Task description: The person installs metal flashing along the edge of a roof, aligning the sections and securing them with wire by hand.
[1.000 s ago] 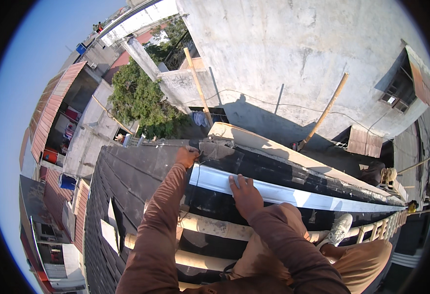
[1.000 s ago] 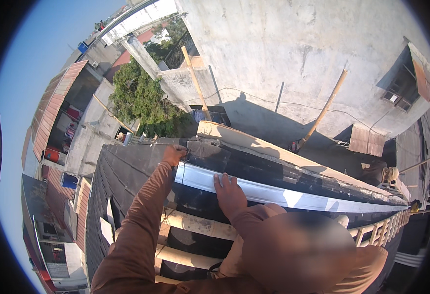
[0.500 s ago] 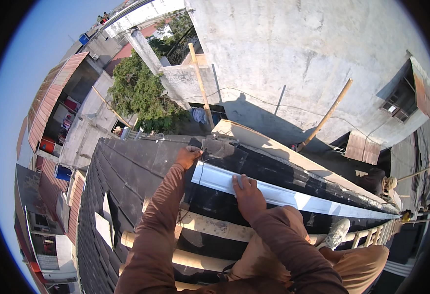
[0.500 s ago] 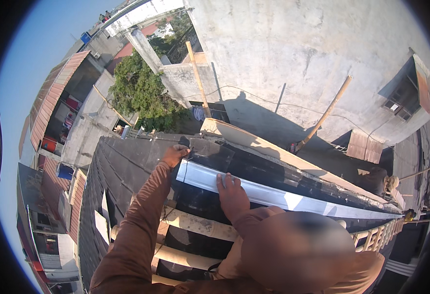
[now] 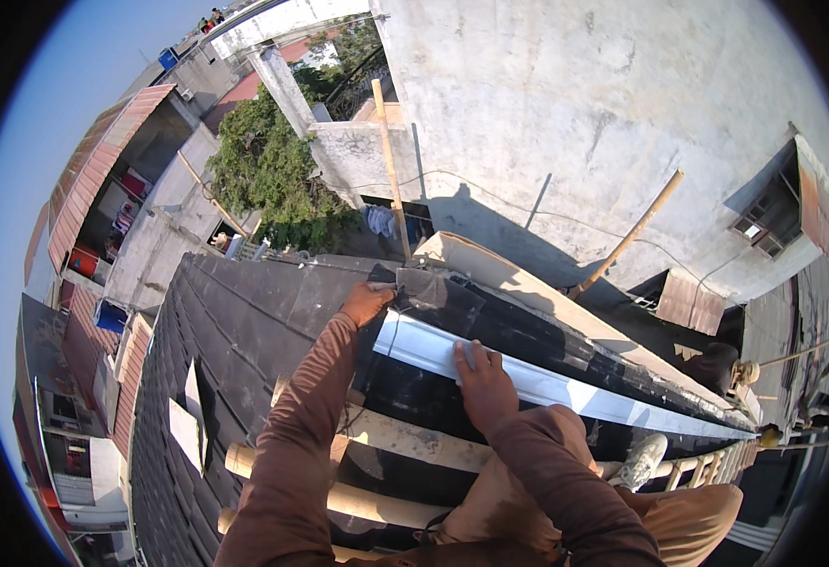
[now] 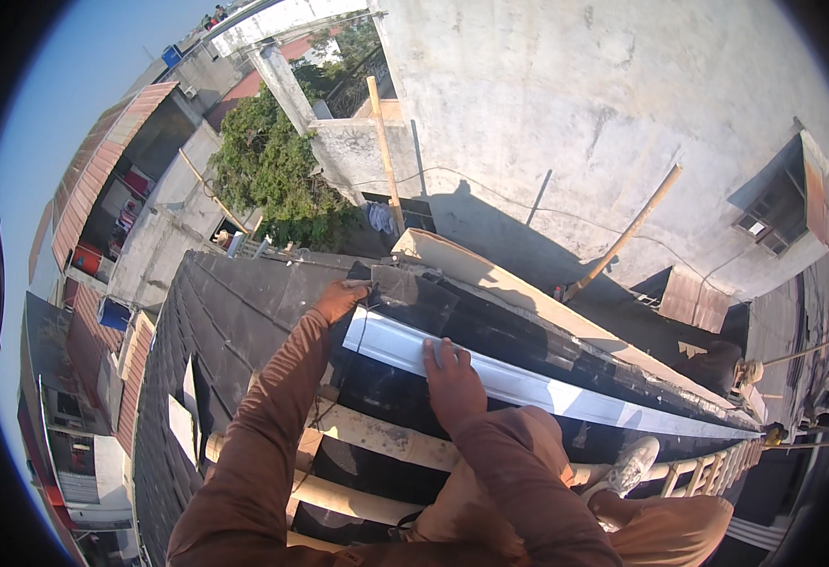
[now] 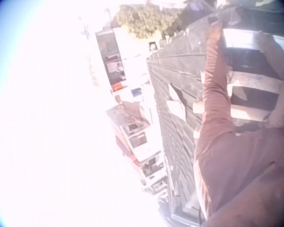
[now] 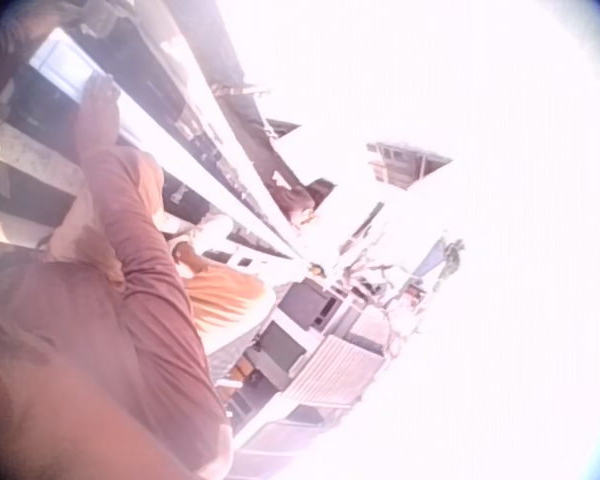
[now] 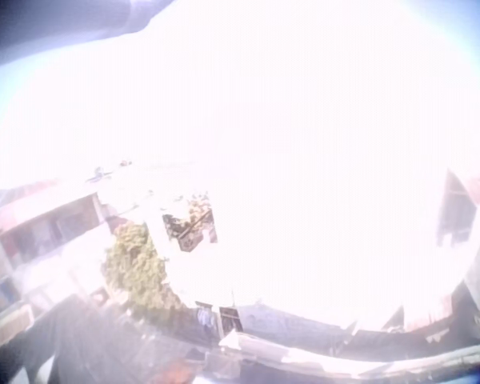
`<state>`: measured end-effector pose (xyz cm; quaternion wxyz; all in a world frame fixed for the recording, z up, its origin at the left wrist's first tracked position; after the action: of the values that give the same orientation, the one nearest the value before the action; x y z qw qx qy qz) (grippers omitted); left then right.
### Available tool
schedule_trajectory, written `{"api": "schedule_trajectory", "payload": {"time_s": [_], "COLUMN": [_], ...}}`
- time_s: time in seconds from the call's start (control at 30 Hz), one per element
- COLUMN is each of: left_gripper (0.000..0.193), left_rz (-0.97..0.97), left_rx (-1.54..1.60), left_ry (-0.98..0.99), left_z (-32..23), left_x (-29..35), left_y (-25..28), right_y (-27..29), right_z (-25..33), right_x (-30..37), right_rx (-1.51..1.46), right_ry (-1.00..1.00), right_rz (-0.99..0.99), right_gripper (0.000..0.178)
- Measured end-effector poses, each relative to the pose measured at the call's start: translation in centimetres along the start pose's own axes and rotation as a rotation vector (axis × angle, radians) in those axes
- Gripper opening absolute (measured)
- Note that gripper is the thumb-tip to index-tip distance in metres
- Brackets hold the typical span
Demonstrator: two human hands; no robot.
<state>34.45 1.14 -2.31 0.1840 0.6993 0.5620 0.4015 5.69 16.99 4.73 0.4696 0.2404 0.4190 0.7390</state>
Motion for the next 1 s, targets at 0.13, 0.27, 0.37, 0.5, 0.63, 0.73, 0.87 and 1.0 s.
{"api": "schedule_trajectory", "payload": {"time_s": [0.13,0.27,0.37,0.5,0.63,0.73,0.87,1.0], "left_gripper": [0.046,0.046,0.044,0.042,0.043,0.045,0.048,0.046], "left_rz": [-0.044,-0.164,-0.211,-0.175,-0.149,-0.209,-0.244,-0.290], "left_rx": [0.045,-0.062,-0.079,-0.020,-0.020,-0.084,-0.098,-0.071], "left_ry": [0.001,-0.013,-0.041,0.007,0.059,0.035,0.033,-0.010], "left_z": [0.1,0.0,-0.5,-0.5,-0.4,-0.8,-1.3,-1.5], "left_x": [-0.4,-0.5,-0.3,-0.4,-0.8,-0.7,-0.6,-1.0], "left_y": [-0.3,-0.3,-0.1,0.1,0.0,0.2,0.4,0.3], "right_y": [0.0,0.0,0.0,0.0,-0.1,-0.2,0.0,0.4], "right_z": [0.0,-0.1,0.0,0.1,-0.1,-0.1,0.2,0.4], "right_x": [0.0,0.0,0.1,0.1,0.2,0.2,0.1,0.0], "right_rx": [-0.015,-0.025,0.020,0.023,0.022,0.021,0.028,-0.007], "right_ry": [0.007,-0.004,0.008,0.029,0.040,0.035,0.032,0.057], "right_rz": [-0.013,-0.007,-0.005,-0.023,-0.038,-0.044,-0.054,-0.061], "right_gripper": [0.074,0.075,0.073,0.073,0.076,0.077,0.078,0.076]}}
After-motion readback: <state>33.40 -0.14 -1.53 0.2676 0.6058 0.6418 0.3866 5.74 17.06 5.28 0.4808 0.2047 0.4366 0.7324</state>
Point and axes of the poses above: each hand's wrist, its own x-axis away from the middle knuckle, its own y-axis out of the back of the hand, z = x × y, the point moved 6 cm from there along -x, towards the middle knuckle, and after that the axes turned 13 degrees about -x, right-handed, at the moved point
